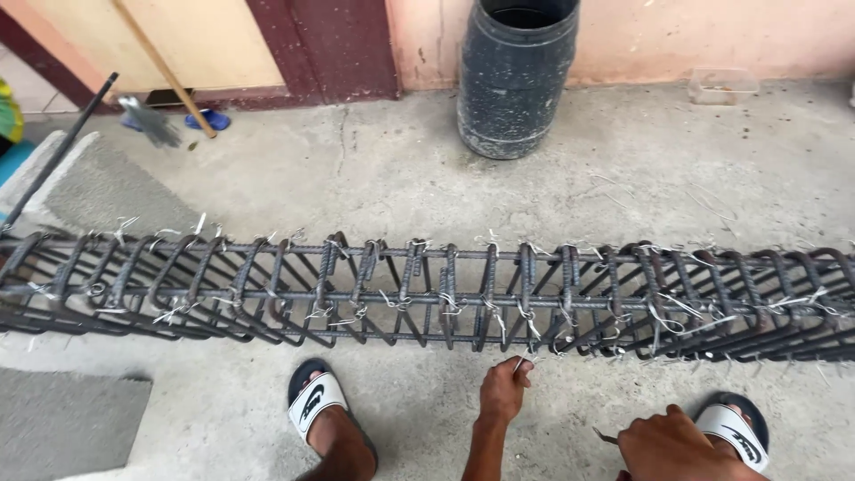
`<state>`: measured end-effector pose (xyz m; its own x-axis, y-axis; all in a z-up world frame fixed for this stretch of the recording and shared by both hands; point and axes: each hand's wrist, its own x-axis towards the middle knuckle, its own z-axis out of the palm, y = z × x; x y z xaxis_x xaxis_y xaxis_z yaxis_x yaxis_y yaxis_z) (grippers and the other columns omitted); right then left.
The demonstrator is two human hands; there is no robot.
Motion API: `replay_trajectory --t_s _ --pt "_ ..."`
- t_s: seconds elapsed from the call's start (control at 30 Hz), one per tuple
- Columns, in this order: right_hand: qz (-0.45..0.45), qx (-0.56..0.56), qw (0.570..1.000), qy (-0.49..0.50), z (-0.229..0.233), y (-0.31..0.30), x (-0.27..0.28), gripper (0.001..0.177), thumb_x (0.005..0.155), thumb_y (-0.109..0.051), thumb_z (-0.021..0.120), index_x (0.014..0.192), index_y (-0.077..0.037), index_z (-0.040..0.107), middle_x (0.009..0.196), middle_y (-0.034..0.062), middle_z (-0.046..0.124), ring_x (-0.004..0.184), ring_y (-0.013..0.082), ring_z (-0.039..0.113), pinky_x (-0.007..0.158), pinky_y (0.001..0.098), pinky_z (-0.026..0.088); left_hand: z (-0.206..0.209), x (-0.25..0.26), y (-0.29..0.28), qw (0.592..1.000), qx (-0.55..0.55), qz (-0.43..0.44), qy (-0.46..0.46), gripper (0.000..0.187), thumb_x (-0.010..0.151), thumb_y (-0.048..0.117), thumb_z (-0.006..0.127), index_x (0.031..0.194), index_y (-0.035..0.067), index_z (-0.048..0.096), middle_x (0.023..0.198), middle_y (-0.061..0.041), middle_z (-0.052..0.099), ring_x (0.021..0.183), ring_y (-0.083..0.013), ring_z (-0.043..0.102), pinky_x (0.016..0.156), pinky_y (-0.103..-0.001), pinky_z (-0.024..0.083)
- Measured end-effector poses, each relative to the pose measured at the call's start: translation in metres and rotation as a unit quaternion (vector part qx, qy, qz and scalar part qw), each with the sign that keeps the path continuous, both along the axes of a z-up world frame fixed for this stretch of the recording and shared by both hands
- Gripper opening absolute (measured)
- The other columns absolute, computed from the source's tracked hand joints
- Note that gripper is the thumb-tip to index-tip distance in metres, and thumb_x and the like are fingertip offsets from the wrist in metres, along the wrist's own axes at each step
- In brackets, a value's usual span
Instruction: Tying wire around rebar intersections using a hook tool to assemble a reinforcement cage
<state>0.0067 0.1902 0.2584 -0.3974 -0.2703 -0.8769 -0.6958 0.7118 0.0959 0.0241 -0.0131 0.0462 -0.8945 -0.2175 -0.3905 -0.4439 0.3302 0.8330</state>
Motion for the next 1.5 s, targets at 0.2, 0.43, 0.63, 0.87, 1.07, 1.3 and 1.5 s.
replay_trajectory --t_s 0.2,0.43,0.63,0.87,1.07,1.3,1.5 --pt "-0.016 -0.058 0.998 0.007 -0.025 0.024 -0.009 0.042 0.092 -0.054 0.065 0.089 -0.013 0.072 0.091 0.0077 0.073 0.085 0.0253 0.071 0.098 0.0465 0.046 -0.023 -0.006 0.006 1.000 0.000 0.022 -0.001 0.017 0.100 0.027 0.062 0.101 0.026 0.078 0.067 0.012 0.069 0.063 -0.0097 0.062 0.067 -0.030 0.049" --pt "-0.025 -0.087 0.996 -0.020 -0.033 0.025 -0.001 0.040 0.095 -0.049 0.065 0.084 -0.011 0.070 0.088 0.0066 0.072 0.085 0.0235 0.071 0.102 0.0477 0.043 -0.038 -0.007 0.011 0.996 -0.071 0.048 0.029 0.015 0.096 0.020 0.063 0.102 0.024 0.076 0.068 -0.002 0.068 0.060 -0.0257 0.060 0.065 -0.042 0.051" --pt "0.038 -0.140 0.979 0.140 -0.140 0.059 0.038 0.051 0.098 -0.054 0.062 0.101 -0.003 0.064 0.098 0.0124 0.068 0.072 0.0243 0.068 0.083 0.0511 0.052 -0.039 0.022 0.006 0.975 0.121 0.184 0.026 0.048 0.094 0.055 0.061 0.106 0.009 0.071 0.075 0.000 0.059 0.067 -0.0126 0.050 0.064 -0.029 0.042" --pt "-0.132 -0.075 0.949 0.277 -0.274 0.067 0.100 0.109 0.085 -0.079 0.057 0.156 -0.003 0.023 0.125 0.0112 0.060 0.103 0.0245 0.068 0.101 0.0490 0.047 -0.024 0.035 0.004 0.843 0.484 0.235 0.020 0.060 0.101 0.057 0.045 0.114 0.006 0.073 0.072 -0.002 0.049 0.050 -0.0059 0.028 0.045 -0.023 0.024" --pt "-0.416 -0.250 0.872 0.069 -0.276 0.025 0.105 0.066 0.089 -0.046 0.057 0.143 -0.008 0.050 0.115 0.0074 0.072 0.094 0.0184 0.072 0.088 0.0359 0.055 0.025 0.073 0.019 0.845 0.492 0.210 -0.012 0.054 0.104 0.053 0.045 0.115 0.007 0.073 0.071 0.000 0.043 0.054 -0.0079 0.030 0.048 -0.025 0.029" --pt "-0.591 -0.363 0.682 -0.231 -0.187 -0.006 0.096 0.050 0.081 -0.029 0.065 0.126 -0.011 0.076 0.113 0.0057 0.080 0.107 0.0179 0.072 0.093 0.0392 0.048 0.018 0.110 0.031 0.813 0.529 0.241 0.043 0.040 0.107 0.042 0.051 0.104 0.006 0.065 0.065 0.001 0.035 0.053 -0.0108 0.035 0.053 -0.030 0.036" --pt "-0.534 -0.409 0.713 -0.200 -0.115 -0.043 0.091 0.036 0.100 -0.036 0.061 0.114 -0.007 0.078 0.096 0.0067 0.082 0.094 0.0141 0.076 0.081 0.0297 0.051 0.056 0.102 0.015 0.871 0.425 0.236 0.076 0.044 0.109 0.046 0.047 0.091 0.009 0.063 0.068 0.000 0.046 0.053 -0.0119 0.048 0.043 -0.026 0.031"
